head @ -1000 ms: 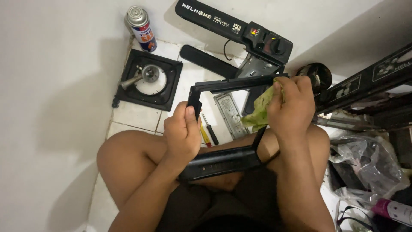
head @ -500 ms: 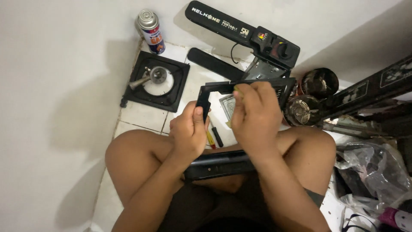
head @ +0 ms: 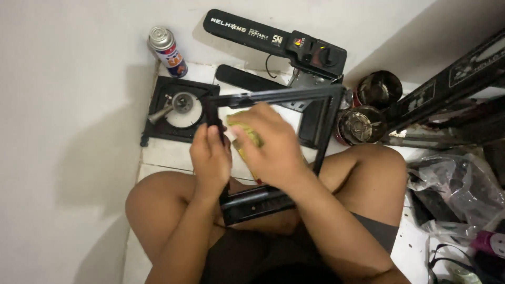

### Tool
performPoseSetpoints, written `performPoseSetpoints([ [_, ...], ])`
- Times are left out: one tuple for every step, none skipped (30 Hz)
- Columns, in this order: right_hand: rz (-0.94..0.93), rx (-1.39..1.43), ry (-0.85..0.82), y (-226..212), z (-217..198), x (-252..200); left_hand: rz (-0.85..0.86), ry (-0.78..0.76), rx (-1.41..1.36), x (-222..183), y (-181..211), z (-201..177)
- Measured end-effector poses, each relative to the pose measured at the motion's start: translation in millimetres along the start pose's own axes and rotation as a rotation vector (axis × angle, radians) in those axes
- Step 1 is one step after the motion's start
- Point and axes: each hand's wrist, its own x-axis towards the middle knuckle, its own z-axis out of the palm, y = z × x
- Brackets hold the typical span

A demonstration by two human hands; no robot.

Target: Cleaning a plastic frame with a cloth and brush, then using a screwdriver on electronic components.

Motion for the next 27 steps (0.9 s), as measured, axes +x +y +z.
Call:
performPoseSetpoints([
  [0.003,0.002,-0.002,11,-10,-3,-0.003,0.0,0.003,4,-4,2],
  [0.068,0.043,0.103,22,-19,-6,-0.046,0.017,-0.076,7,-9,4],
  [0.133,0.083,0.205,33,-27,-9,-0.09,0.036,-0.154,11,-13,5],
  [0.135,0.086,0.201,44,-38,-13,-0.094,0.039,-0.152,11,-14,3],
  [0.398,0.108,0.327,56,-50,-16,-0.127,0.023,-0.136,12,-13,4],
  [0.663,0.13,0.45,67,-62,-18,-0.159,0.006,-0.12,13,-13,4],
  [0.662,0.129,0.446,65,-69,-13,-0.161,0.01,-0.121,15,-13,5],
  [0.734,0.319,0.536,63,-76,-9,-0.166,-0.006,-0.134,16,-14,5],
  [0.802,0.515,0.621,61,-81,-4,-0.17,-0.018,-0.145,17,-15,4],
  [0.801,0.517,0.615,74,-86,-12,-0.17,-0.011,-0.145,16,-14,5],
  [0.781,0.541,0.64,88,-91,-21,-0.131,-0.028,-0.169,15,-13,5],
  [0.761,0.565,0.665,103,-95,-29,-0.092,-0.045,-0.193,14,-12,4],
  [0.76,0.57,0.658,110,-93,-35,-0.091,-0.037,-0.191,13,-11,3],
  [0.769,0.588,0.649,118,-92,-42,-0.111,-0.06,-0.213,12,-9,2],
  [0.78,0.605,0.646,126,-91,-49,-0.131,-0.089,-0.234,12,-6,2],
  [0.782,0.609,0.643,136,-88,-56,-0.13,-0.086,-0.23,14,-8,2],
  [0.805,0.597,0.627,146,-86,-63,-0.125,-0.104,-0.245,14,-10,2],
  [0.827,0.585,0.611,156,-83,-71,-0.12,-0.123,-0.26,14,-11,2],
  [0.827,0.587,0.61,150,-76,-73,-0.119,-0.121,-0.259,14,-13,1],
  [0.852,0.539,0.531,145,-69,-74,-0.126,-0.138,-0.29,13,-14,1],
  [0.876,0.491,0.452,139,-62,-75,-0.133,-0.155,-0.319,13,-15,1],
  [0.877,0.493,0.451,128,-53,-72,-0.133,-0.153,-0.317,14,-15,1],
  [0.856,0.508,0.397,117,-44,-70,-0.153,-0.175,-0.364,14,-14,0],
  [0.834,0.523,0.343,105,-35,-68,-0.173,-0.197,-0.411,15,-14,-1],
  [0.835,0.524,0.339,100,-29,-67,-0.174,-0.193,-0.41,14,-16,-1],
  [0.787,0.541,0.294,95,-23,-66,-0.141,-0.212,-0.505,13,-18,-1],
  [0.736,0.559,0.247,90,-16,-64,-0.104,-0.228,-0.6,14,-20,-2],
])
